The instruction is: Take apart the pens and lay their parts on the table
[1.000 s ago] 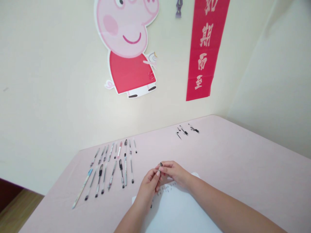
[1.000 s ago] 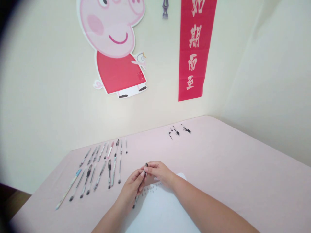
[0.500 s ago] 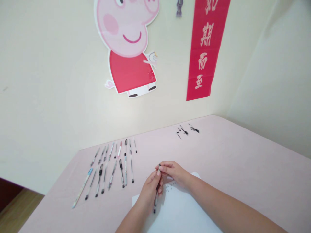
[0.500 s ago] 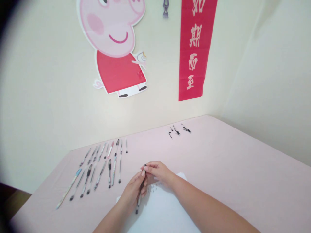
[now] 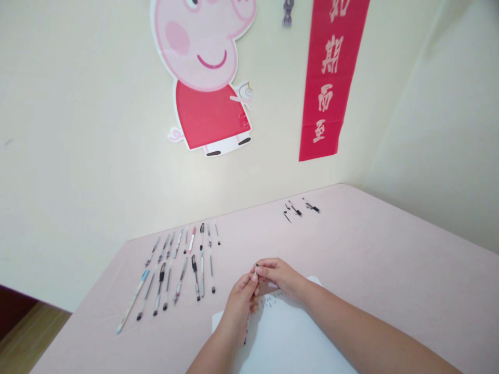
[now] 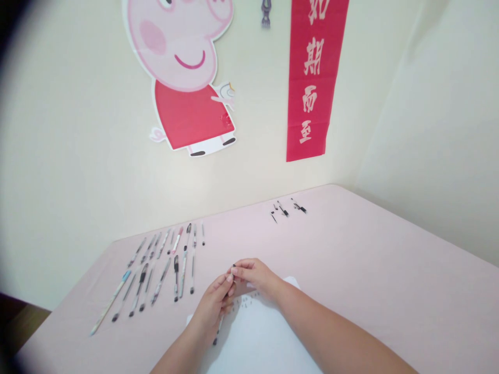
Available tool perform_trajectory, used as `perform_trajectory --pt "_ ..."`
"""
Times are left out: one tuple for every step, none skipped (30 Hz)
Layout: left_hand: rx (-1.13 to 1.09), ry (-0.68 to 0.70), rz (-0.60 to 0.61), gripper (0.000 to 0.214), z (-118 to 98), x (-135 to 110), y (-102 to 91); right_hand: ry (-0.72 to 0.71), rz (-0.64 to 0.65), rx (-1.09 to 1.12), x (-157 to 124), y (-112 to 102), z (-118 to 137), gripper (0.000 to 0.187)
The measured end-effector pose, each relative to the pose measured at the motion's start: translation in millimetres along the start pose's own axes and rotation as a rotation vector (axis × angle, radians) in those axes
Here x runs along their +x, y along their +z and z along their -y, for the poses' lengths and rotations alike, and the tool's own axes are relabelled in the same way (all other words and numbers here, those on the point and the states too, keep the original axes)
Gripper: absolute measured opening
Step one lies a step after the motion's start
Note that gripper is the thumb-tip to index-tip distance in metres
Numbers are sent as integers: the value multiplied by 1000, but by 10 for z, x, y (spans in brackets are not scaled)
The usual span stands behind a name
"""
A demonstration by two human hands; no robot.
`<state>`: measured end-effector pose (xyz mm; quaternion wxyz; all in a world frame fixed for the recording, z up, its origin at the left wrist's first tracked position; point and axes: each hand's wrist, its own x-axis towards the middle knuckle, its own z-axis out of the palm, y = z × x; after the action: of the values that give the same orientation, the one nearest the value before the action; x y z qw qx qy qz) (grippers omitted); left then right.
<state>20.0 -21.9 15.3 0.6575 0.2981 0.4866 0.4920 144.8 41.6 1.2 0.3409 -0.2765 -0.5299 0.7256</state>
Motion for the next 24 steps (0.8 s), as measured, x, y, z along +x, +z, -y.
perform_trajectory --pt "-4 -6 2 37 2 3 -3 4 2 0 0 -1 -2 32" --pt "-7 -10 5 37 5 6 -6 11 3 1 1 -3 -5 32" --pt "-8 -13 8 38 6 9 -9 19 1 2 4 -4 -7 32" --pt "-7 -17 13 39 6 11 -11 23 -4 2 6 -5 -8 33" --pt "-6 -20 17 40 6 12 -13 23 -14 3 10 -6 -9 33" --pt "-5 -24 23 41 5 12 -13 19 -23 3 13 -7 -7 32" --pt "-3 -28 29 42 4 10 -11 16 -33 3 15 -7 -5 32" --pt "-1 -33 33 42 3 8 -7 13 -42 5 16 -6 -1 31" --pt "1 -37 35 43 2 4 -1 14 -49 8 17 -5 4 31" --pt "5 -36 36 43 3 -1 8 17 -55 16 17 -4 10 31" --pt "11 -32 37 42 4 -6 19 23 -61 28 16 -2 15 31" --pt "17 -24 40 42 7 -12 29 28 -69 42 14 -1 20 32" --pt "23 -11 46 41 11 -17 39 34 -80 60 13 0 23 32" --pt "28 3 57 40 17 -21 47 40 -95 80 12 1 26 32" --pt "35 17 69 39 24 -24 51 48 -112 102 12 2 29 32" --pt "42 28 78 37 32 -25 52 57 -132 124 13 1 31 32" --pt "50 35 82 36 41 -24 50 63 -148 146 15 0 34 32" --pt "58 37 78 35 49 -20 44 63 -158 166 19 -3 38 32" --pt "66 33 70 34 58 -15 36 53 -168 183 24 -8 42 32" --pt "72 25 60 34 67 -9 26 35 -181 197 32 -16 44 32" --pt "73 17 52 33 75 0 16 8 -200 207 43 -27 44 33" --pt "69 12 48 33 82 9 6 -23 -226 211 56 -43 39 33" --pt "59 12 46 32 87 18 -4 -55 -258 206 72 -62 29 33" --pt "43 13 48 31 90 26 -12 -85 -290 188 90 -84 13 33"
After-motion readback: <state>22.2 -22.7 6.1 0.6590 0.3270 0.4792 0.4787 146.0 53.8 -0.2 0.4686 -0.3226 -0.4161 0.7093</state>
